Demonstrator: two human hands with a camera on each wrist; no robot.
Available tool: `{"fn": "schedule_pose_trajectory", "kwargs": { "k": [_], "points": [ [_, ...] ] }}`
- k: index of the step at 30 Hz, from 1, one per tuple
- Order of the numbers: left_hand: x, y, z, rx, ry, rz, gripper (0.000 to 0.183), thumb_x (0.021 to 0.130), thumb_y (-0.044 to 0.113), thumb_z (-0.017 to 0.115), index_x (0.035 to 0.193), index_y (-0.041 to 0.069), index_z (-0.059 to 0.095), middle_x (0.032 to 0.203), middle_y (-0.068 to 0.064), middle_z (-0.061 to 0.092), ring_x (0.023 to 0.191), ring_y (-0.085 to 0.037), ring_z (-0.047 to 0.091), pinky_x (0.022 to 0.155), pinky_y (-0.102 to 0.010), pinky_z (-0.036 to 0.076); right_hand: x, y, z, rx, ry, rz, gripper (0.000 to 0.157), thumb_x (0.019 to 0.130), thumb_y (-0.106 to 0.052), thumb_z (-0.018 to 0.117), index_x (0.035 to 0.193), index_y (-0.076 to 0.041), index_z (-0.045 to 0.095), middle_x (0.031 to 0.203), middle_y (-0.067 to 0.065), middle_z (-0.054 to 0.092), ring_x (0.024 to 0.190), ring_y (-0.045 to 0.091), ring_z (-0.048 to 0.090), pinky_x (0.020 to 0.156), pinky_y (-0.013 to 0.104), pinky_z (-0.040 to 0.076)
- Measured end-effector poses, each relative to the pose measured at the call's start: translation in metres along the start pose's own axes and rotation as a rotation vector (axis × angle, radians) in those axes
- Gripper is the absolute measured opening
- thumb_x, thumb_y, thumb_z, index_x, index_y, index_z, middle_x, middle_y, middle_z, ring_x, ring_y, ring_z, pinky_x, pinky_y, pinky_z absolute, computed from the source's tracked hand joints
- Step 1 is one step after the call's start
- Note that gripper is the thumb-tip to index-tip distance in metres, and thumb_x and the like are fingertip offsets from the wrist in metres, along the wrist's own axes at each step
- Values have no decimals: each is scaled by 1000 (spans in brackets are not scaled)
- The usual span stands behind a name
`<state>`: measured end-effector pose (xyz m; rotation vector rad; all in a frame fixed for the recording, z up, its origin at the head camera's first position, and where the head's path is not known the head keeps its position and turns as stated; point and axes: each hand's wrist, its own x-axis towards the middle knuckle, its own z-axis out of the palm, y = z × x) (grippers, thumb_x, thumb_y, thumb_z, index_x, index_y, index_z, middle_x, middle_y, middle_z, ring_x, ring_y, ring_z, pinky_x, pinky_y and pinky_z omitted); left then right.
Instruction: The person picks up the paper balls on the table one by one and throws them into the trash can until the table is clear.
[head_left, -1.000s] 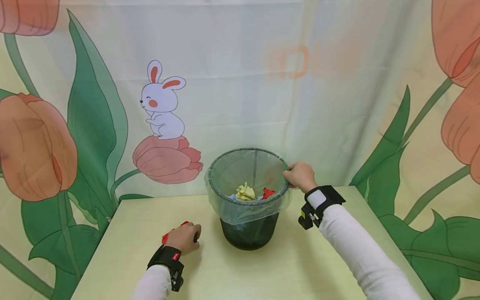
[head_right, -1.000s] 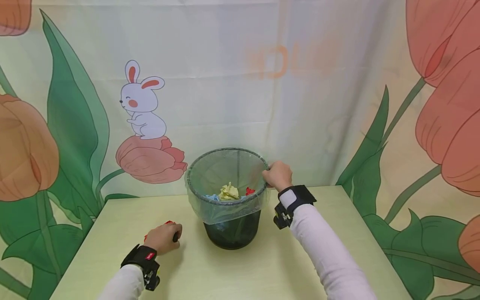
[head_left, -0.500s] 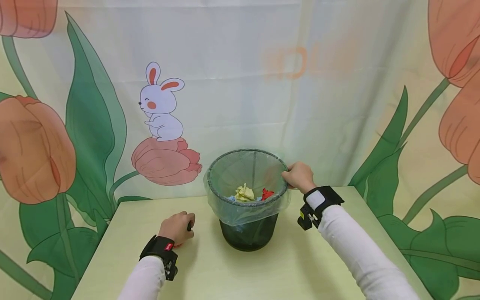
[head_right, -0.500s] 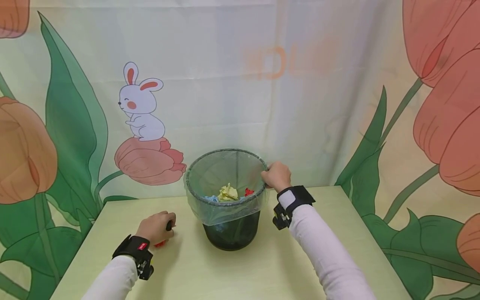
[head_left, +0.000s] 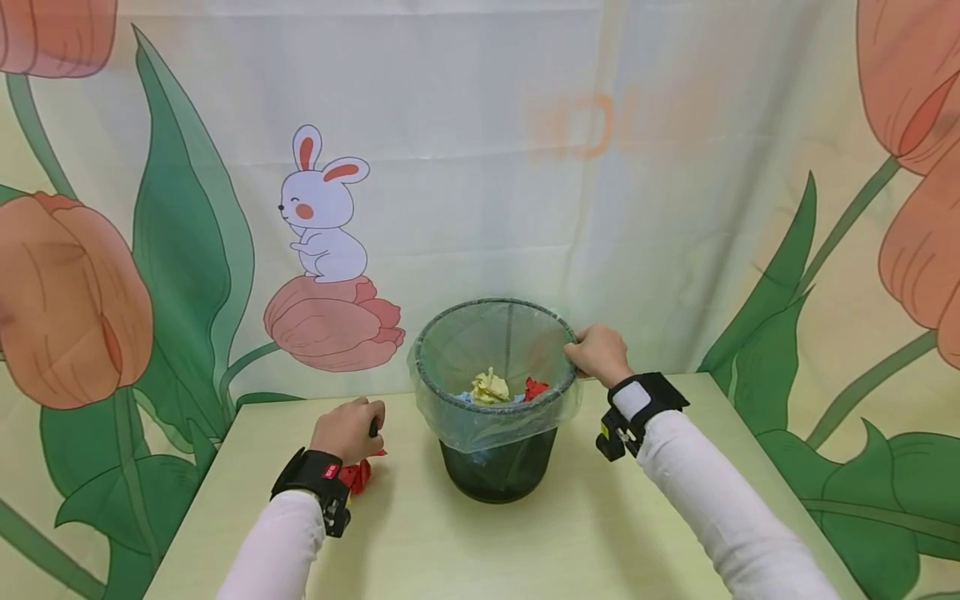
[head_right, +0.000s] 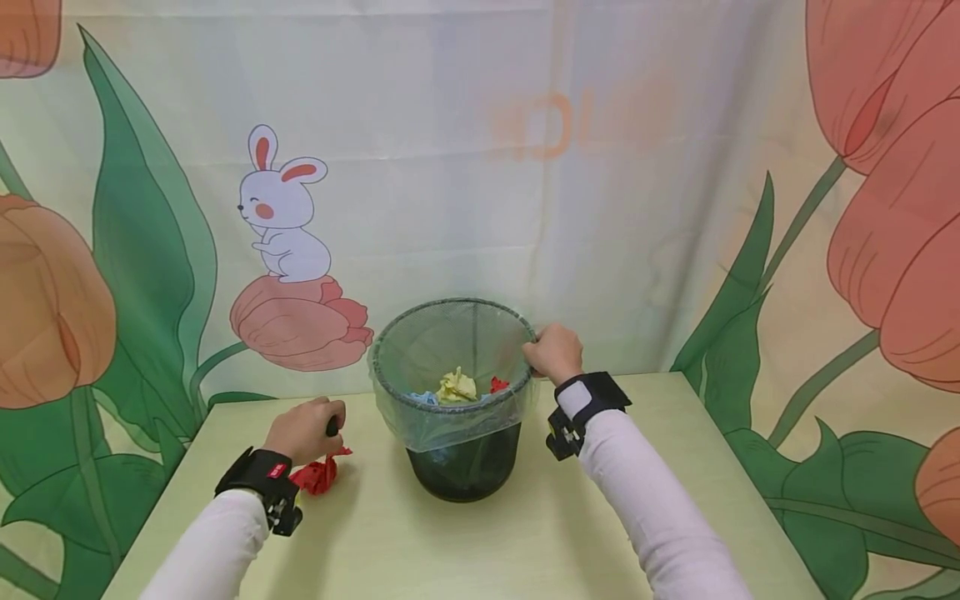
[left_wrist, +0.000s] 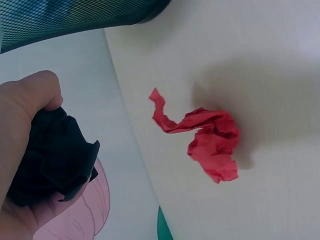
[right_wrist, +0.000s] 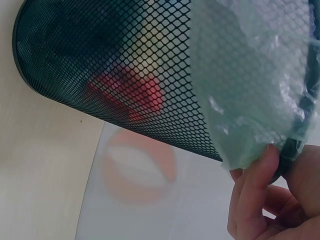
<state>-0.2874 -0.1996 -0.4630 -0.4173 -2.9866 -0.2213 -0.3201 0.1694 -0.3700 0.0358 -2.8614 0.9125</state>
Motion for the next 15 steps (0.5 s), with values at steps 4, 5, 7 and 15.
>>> {"fn": "schedule_pose_trajectory", "kwargs": {
  "k": [4, 5, 7, 15],
  "points": [
    [3, 2, -11, 13, 9, 16, 20, 70, 17, 73, 74, 17, 53, 68, 0, 47, 60, -18, 44, 49, -29, 37, 0, 0, 0, 1, -1, 1, 42, 79, -9, 52, 45, -17, 29, 41, -6, 27, 40, 15, 55, 37, 20, 30],
    [4, 2, -13, 17, 12, 22, 19, 70, 16, 73, 74, 17, 53, 69, 0, 47, 61, -18, 44, 49, -29, 37, 1, 0, 0, 1, -1, 4, 42, 79, -10, 52, 45, -17, 29, 41, -6, 28, 39, 13, 53, 37, 20, 30],
    [6, 2, -17, 31, 24, 44, 19, 71, 17, 72, 74, 16, 53, 69, -1, 47, 61, -18, 44, 49, -29, 37, 1, 0, 0, 0, -3, 7, 42, 79, -10, 53, 45, -17, 29, 40, -6, 28, 38, 10, 51, 37, 20, 30],
    [12, 3, -30, 54, 73, 89, 18, 71, 16, 70, 74, 17, 53, 69, 0, 46, 60, -17, 44, 47, -29, 35, 1, 0, 0, -7, -5, 7, 42, 79, -10, 53, 45, -17, 30, 40, -6, 29, 37, 9, 50, 37, 20, 28]
  ]
}}
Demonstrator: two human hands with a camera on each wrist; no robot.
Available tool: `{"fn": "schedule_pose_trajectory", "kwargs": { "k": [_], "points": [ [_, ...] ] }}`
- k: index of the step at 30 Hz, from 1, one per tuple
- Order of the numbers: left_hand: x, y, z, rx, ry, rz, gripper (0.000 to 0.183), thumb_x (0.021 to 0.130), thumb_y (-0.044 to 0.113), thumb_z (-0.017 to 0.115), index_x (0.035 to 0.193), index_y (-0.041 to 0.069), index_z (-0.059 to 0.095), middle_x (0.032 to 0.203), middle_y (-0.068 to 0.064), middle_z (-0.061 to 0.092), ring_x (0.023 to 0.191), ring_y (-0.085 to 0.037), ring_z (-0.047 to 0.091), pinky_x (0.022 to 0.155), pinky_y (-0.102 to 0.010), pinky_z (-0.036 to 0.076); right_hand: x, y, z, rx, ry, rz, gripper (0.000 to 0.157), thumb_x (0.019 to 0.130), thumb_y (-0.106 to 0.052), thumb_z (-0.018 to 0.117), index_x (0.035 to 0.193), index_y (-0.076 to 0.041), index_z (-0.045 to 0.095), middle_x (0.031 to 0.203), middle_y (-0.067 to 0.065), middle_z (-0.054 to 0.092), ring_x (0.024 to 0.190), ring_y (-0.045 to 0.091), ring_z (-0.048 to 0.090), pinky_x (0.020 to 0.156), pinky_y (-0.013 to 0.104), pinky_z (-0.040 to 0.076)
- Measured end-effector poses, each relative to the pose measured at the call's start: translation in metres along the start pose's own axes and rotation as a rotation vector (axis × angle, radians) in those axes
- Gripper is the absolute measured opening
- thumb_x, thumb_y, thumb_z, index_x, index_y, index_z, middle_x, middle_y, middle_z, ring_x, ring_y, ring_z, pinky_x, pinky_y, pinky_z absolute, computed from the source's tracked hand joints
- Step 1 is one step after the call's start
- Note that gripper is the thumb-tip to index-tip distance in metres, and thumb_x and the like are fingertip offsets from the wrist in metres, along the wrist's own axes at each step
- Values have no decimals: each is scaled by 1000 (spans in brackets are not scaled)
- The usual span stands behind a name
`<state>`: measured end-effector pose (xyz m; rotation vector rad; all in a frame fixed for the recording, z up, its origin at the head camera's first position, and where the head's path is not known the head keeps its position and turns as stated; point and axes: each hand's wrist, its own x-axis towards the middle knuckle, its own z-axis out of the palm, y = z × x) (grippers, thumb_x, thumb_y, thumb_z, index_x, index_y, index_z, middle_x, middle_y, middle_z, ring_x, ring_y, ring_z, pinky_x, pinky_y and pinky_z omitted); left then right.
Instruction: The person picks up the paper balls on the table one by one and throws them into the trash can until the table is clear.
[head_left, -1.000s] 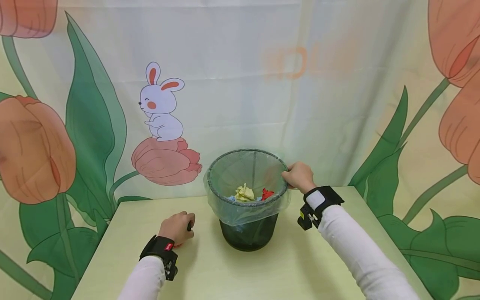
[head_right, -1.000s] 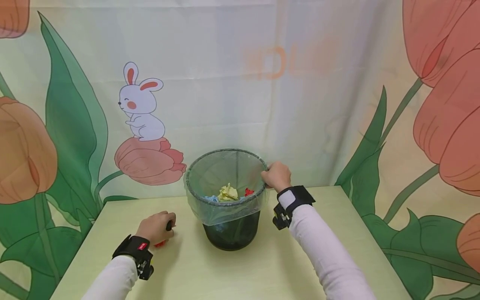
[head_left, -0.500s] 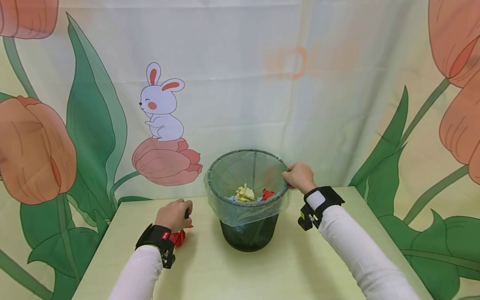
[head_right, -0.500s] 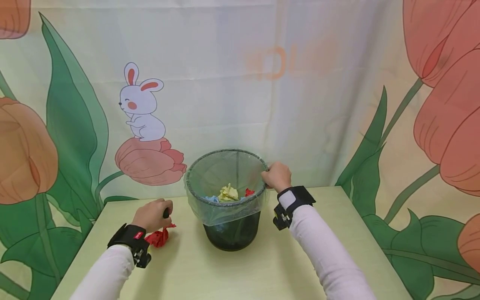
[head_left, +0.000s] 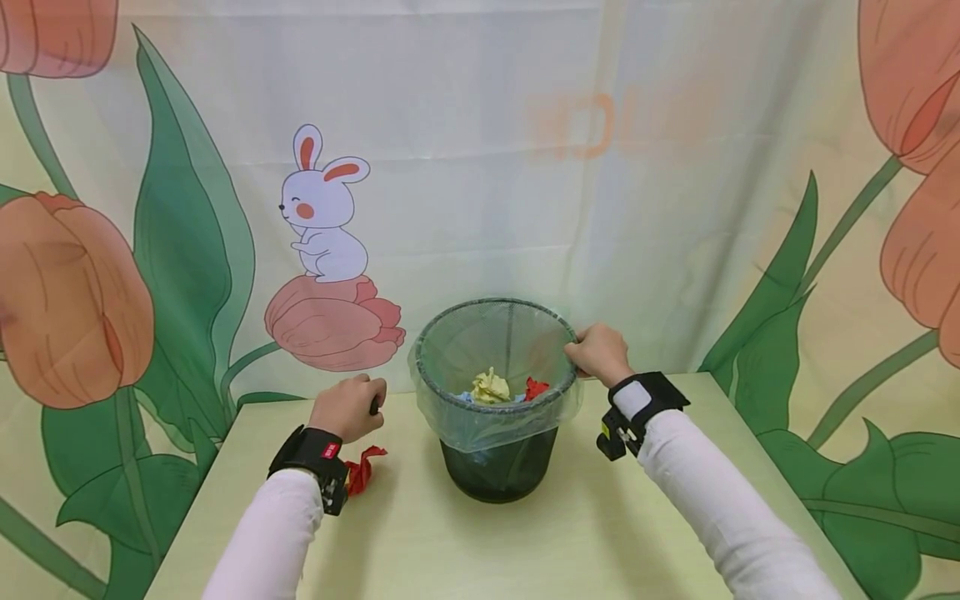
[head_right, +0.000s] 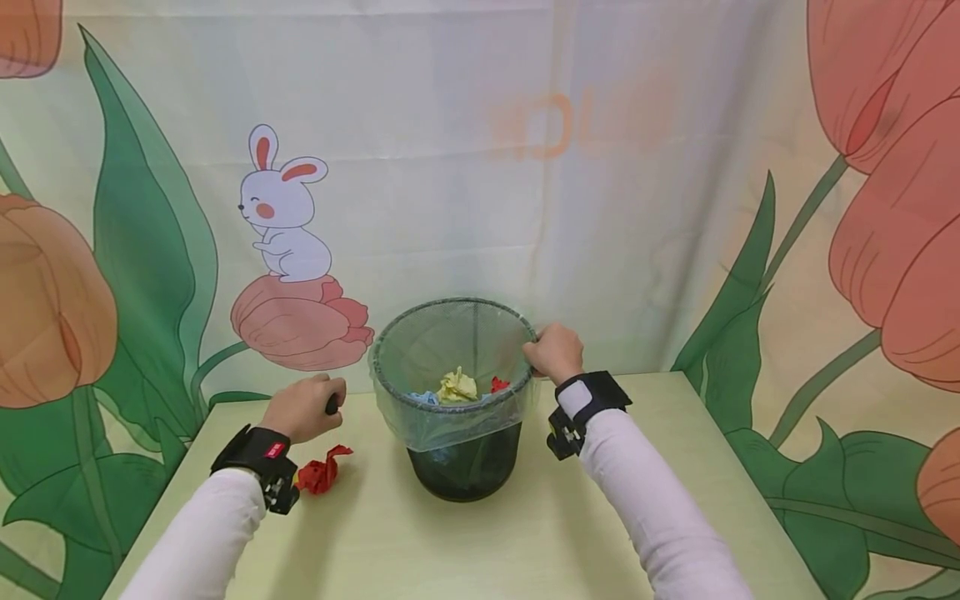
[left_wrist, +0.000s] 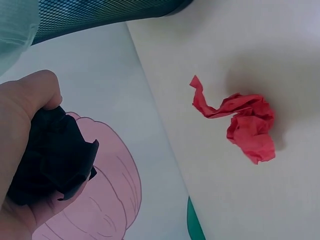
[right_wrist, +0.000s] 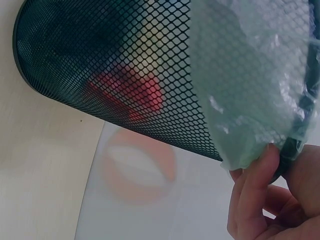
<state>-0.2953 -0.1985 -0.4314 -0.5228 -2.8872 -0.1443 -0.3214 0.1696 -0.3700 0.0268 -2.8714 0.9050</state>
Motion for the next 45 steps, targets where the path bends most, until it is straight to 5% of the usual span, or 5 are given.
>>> {"fn": "schedule_pose_trajectory", "kwargs": {
  "k": [18, 45],
  "points": [
    [24, 9, -33, 66, 96, 83, 18, 69, 18, 72, 75, 15, 55, 69, -1, 52, 60, -17, 48, 47, -30, 39, -1, -1, -2, -4, 6, -12, 42, 79, -11, 53, 44, -17, 31, 39, -6, 31, 38, 9, 50, 38, 20, 29],
    [41, 32, -79, 49, 109, 127, 12, 74, 16, 67, 81, 16, 57, 76, -1, 51, 64, -18, 49, 49, -32, 42, -2, -1, -2, -3, 3, -19, 42, 79, -10, 53, 44, -17, 31, 39, -6, 32, 39, 10, 51, 38, 21, 28]
  ]
}}
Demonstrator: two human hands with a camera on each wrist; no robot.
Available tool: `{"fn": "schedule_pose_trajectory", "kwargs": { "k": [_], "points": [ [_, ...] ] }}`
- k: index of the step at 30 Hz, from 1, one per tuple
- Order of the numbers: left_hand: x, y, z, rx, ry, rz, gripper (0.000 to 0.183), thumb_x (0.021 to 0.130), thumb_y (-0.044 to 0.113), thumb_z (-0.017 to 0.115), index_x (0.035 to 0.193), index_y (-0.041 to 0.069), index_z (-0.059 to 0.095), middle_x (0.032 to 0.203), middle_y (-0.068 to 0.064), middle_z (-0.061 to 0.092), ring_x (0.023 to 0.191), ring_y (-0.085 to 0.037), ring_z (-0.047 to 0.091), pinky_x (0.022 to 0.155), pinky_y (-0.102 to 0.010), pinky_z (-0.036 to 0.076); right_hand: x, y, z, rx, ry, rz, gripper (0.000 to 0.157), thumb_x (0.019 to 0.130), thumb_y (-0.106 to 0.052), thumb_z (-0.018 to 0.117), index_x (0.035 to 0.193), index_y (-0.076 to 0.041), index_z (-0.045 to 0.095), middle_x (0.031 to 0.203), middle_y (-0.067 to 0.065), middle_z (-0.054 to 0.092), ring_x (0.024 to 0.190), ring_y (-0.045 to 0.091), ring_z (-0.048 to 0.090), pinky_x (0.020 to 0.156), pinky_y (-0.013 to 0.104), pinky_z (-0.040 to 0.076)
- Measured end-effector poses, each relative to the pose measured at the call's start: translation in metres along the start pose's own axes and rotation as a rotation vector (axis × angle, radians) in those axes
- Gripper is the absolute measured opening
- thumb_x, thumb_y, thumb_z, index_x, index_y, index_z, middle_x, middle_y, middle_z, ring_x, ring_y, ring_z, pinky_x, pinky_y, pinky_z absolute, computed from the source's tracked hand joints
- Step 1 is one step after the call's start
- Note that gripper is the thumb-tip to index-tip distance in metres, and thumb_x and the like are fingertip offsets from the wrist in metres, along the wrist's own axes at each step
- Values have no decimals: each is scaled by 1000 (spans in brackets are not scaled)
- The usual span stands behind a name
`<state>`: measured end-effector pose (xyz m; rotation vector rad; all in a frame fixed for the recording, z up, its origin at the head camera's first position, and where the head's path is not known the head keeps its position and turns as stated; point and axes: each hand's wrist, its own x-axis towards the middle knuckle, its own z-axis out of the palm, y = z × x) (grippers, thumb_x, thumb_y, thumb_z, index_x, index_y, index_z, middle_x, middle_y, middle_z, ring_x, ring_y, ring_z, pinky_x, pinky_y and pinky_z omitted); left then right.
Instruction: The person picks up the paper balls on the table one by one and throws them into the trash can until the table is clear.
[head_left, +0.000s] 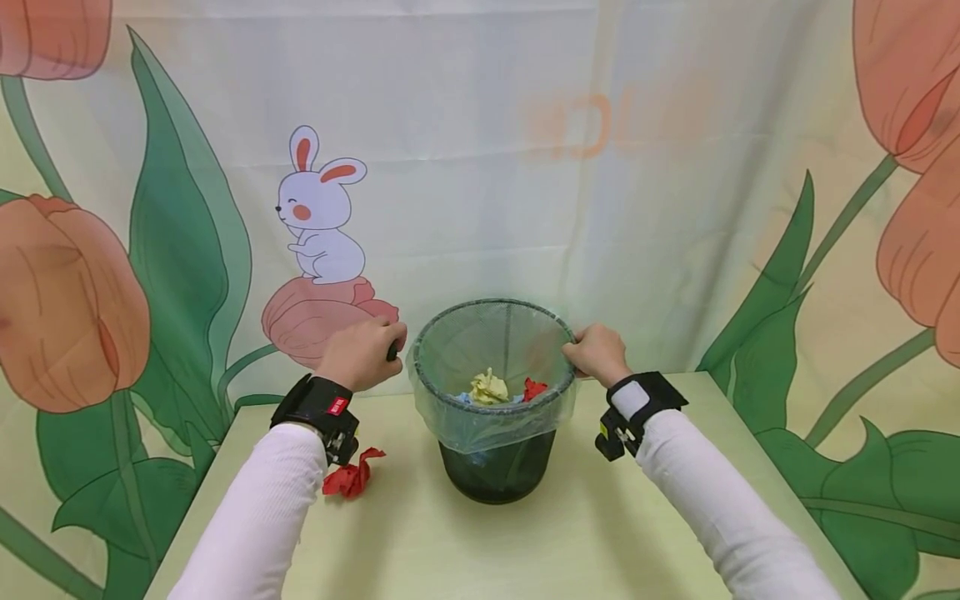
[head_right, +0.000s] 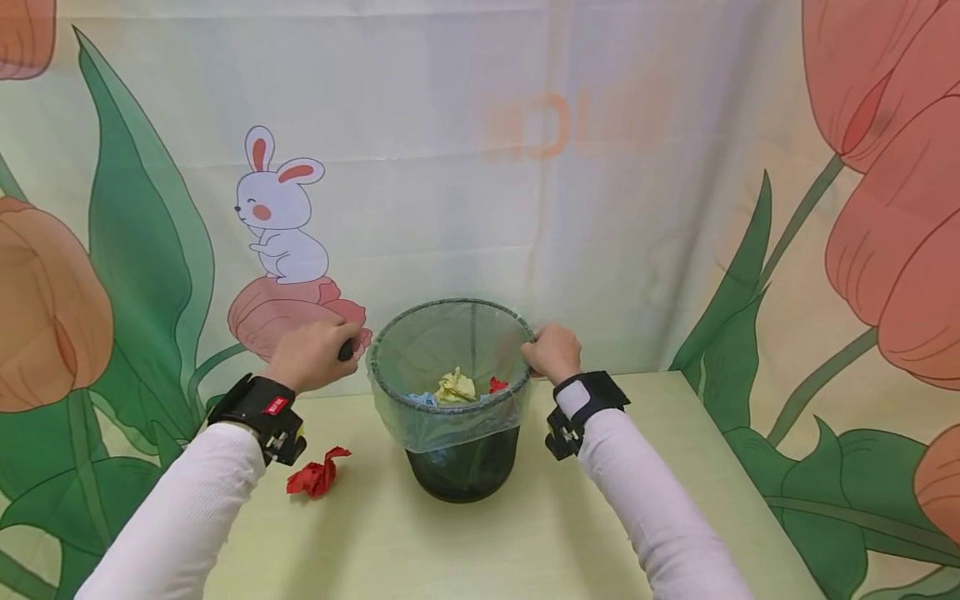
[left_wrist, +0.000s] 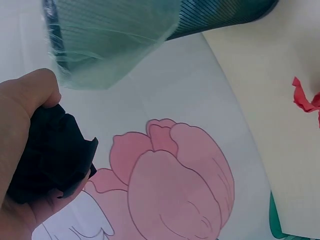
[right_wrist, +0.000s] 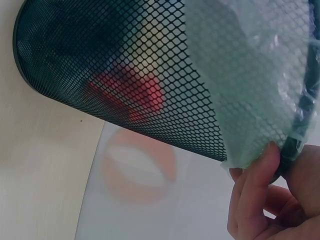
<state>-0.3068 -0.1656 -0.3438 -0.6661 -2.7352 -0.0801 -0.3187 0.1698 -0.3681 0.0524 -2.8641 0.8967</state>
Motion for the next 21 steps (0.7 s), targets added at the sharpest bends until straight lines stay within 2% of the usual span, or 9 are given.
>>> {"fn": "schedule_pose_trajectory", "kwargs": {
  "k": [10, 21],
  "points": [
    [12, 18, -14, 9, 0, 59, 13, 76, 19, 67, 86, 14, 60, 79, -2, 52, 67, -17, 49, 51, -31, 44, 0, 0, -1, 2, -11, 10, 43, 80, -10, 53, 44, -16, 31, 40, -6, 31, 39, 10, 52, 38, 20, 29],
    [21, 41, -23, -29, -40, 140, 10, 79, 14, 62, 88, 17, 58, 83, -1, 51, 68, -17, 50, 51, -29, 40, 2, 1, 1, -4, -6, -4, 42, 80, -11, 53, 44, -17, 31, 40, -6, 31, 39, 10, 51, 38, 21, 29]
  ]
}}
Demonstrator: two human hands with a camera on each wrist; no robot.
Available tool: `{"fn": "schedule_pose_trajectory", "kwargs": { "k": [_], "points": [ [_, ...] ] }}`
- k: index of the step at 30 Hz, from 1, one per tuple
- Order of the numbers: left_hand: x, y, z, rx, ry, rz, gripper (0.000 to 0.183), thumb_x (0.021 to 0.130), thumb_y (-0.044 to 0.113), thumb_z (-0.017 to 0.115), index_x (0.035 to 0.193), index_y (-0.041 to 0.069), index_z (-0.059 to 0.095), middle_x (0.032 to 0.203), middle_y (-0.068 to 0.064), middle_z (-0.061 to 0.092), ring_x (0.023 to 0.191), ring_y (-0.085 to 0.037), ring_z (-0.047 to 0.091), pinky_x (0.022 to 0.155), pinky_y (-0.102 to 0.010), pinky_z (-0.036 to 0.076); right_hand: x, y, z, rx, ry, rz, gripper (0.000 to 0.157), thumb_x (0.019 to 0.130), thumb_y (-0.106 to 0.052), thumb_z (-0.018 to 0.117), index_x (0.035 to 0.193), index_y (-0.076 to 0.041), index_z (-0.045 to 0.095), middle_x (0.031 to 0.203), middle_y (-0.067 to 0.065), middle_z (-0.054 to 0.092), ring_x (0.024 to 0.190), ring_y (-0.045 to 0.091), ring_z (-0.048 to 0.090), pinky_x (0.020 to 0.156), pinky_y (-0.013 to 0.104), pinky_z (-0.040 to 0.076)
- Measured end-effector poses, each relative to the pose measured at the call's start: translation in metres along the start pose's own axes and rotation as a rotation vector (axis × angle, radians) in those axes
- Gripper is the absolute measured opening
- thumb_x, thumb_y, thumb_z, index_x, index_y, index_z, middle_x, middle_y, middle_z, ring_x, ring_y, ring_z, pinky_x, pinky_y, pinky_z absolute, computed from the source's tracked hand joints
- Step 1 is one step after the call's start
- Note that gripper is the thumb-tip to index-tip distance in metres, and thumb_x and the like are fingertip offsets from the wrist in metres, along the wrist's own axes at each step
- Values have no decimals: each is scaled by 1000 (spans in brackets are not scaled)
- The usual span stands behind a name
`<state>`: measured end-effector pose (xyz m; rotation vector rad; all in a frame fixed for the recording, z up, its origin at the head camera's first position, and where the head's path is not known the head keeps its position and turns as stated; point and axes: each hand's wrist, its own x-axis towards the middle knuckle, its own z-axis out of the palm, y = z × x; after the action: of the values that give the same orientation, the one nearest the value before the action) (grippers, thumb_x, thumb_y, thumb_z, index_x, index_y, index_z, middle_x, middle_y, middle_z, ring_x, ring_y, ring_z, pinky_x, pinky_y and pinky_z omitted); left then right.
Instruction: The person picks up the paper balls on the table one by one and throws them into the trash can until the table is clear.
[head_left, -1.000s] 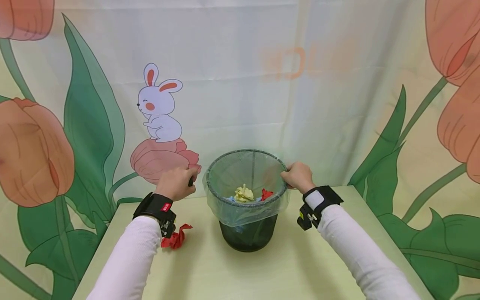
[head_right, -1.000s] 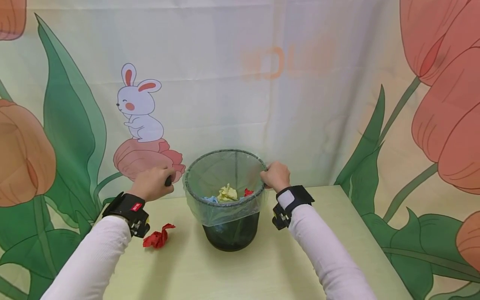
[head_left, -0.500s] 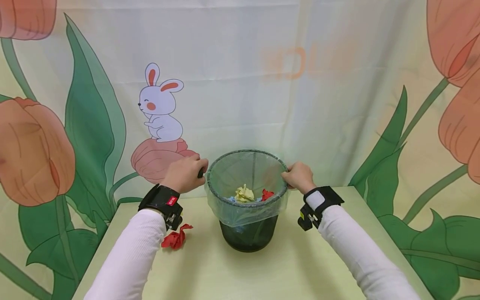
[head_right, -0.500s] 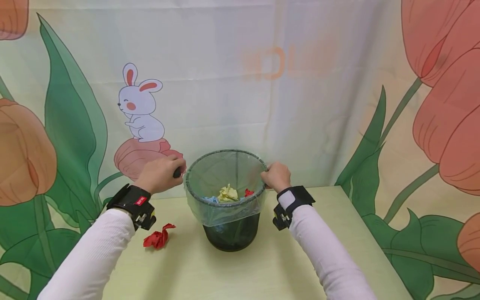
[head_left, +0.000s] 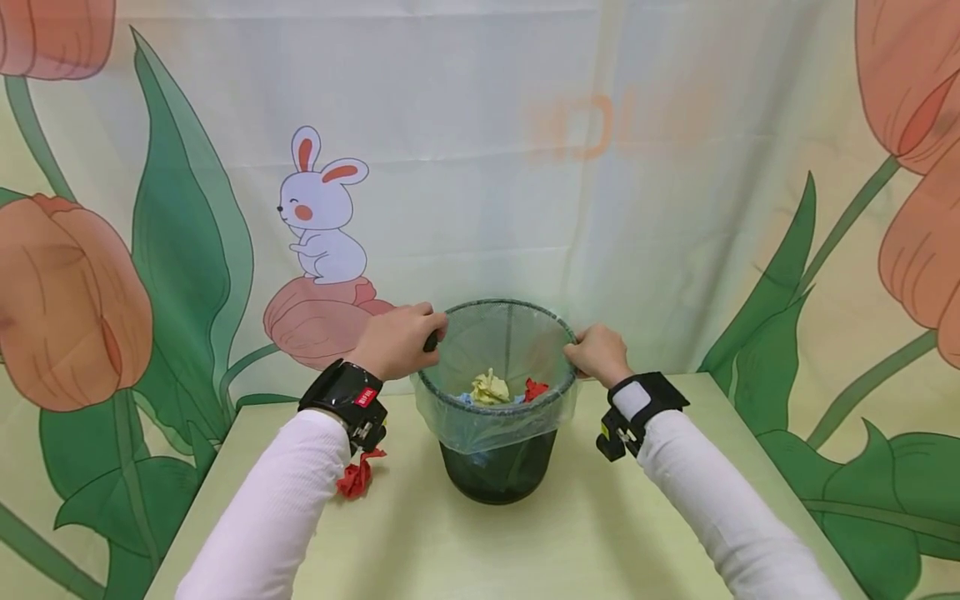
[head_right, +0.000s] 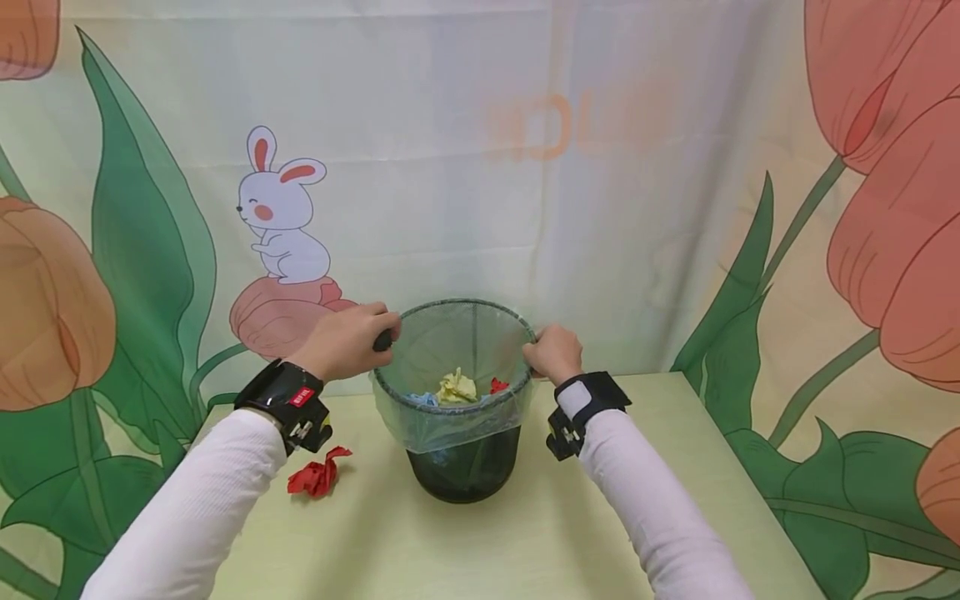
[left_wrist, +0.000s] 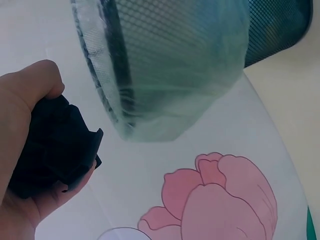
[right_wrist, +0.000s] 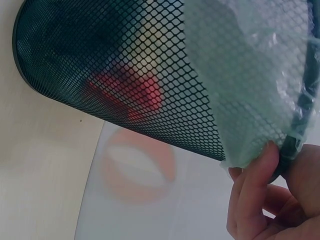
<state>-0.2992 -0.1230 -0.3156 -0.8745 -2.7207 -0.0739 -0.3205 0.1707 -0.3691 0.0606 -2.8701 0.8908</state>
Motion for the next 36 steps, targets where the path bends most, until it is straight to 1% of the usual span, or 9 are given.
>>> {"fn": "schedule_pose_trajectory", "kwargs": {
  "k": [4, 8, 13, 16, 21, 26, 31, 36],
  "points": [
    [6, 7, -2, 5, 4, 32, 10, 79, 14, 61, 90, 15, 59, 83, -1, 51, 71, -18, 50, 53, -30, 41, 1, -1, -1, 4, 2, 2, 42, 79, -11, 53, 44, -17, 31, 39, -6, 33, 39, 10, 52, 38, 21, 28],
    [11, 12, 0, 8, 14, 55, 10, 80, 13, 61, 89, 15, 59, 84, -1, 51, 72, -19, 49, 55, -31, 42, 1, -1, -1, 8, 5, 1, 42, 79, -10, 53, 44, -17, 31, 39, -6, 32, 39, 10, 52, 37, 20, 28],
    [16, 21, 4, -5, 29, 111, 11, 78, 12, 62, 87, 15, 57, 83, -1, 50, 71, -18, 48, 56, -29, 40, 1, 0, -1, 2, 1, -2, 42, 79, -10, 52, 44, -17, 30, 39, -6, 31, 39, 9, 52, 37, 21, 30],
    [18, 27, 4, -11, 28, 130, 12, 78, 12, 62, 88, 15, 57, 84, -2, 51, 72, -18, 49, 56, -29, 41, 2, 0, -1, 1, -1, -7, 42, 80, -10, 52, 45, -17, 30, 39, -6, 30, 39, 10, 51, 37, 21, 31],
    [21, 37, -1, -11, 6, 143, 17, 79, 17, 64, 95, 16, 60, 92, -2, 55, 76, -18, 51, 55, -31, 45, 2, 0, -1, -1, -3, -5, 42, 80, -11, 52, 45, -17, 31, 39, -6, 31, 39, 9, 52, 38, 22, 32],
    [25, 45, -4, -9, -15, 161, 21, 81, 19, 62, 101, 19, 60, 98, -2, 56, 80, -17, 52, 57, -31, 46, 2, 0, -1, -1, 0, -8, 42, 80, -11, 52, 44, -17, 31, 39, -6, 32, 38, 9, 51, 38, 22, 32],
    [29, 50, -3, -40, -19, 164, 30, 80, 22, 61, 110, 20, 57, 101, 2, 55, 77, -12, 50, 57, -29, 45, 1, 0, -1, 2, 0, -5, 41, 79, -11, 52, 45, -17, 30, 39, -6, 30, 38, 9, 51, 38, 22, 33],
    [31, 51, 0, -65, 0, 173, 39, 81, 23, 59, 119, 20, 54, 106, 1, 55, 78, -12, 52, 55, -28, 45, 1, 1, 0, 5, -4, 1, 41, 79, -11, 52, 45, -17, 30, 40, -6, 29, 38, 10, 50, 39, 22, 35]
  ]
}}
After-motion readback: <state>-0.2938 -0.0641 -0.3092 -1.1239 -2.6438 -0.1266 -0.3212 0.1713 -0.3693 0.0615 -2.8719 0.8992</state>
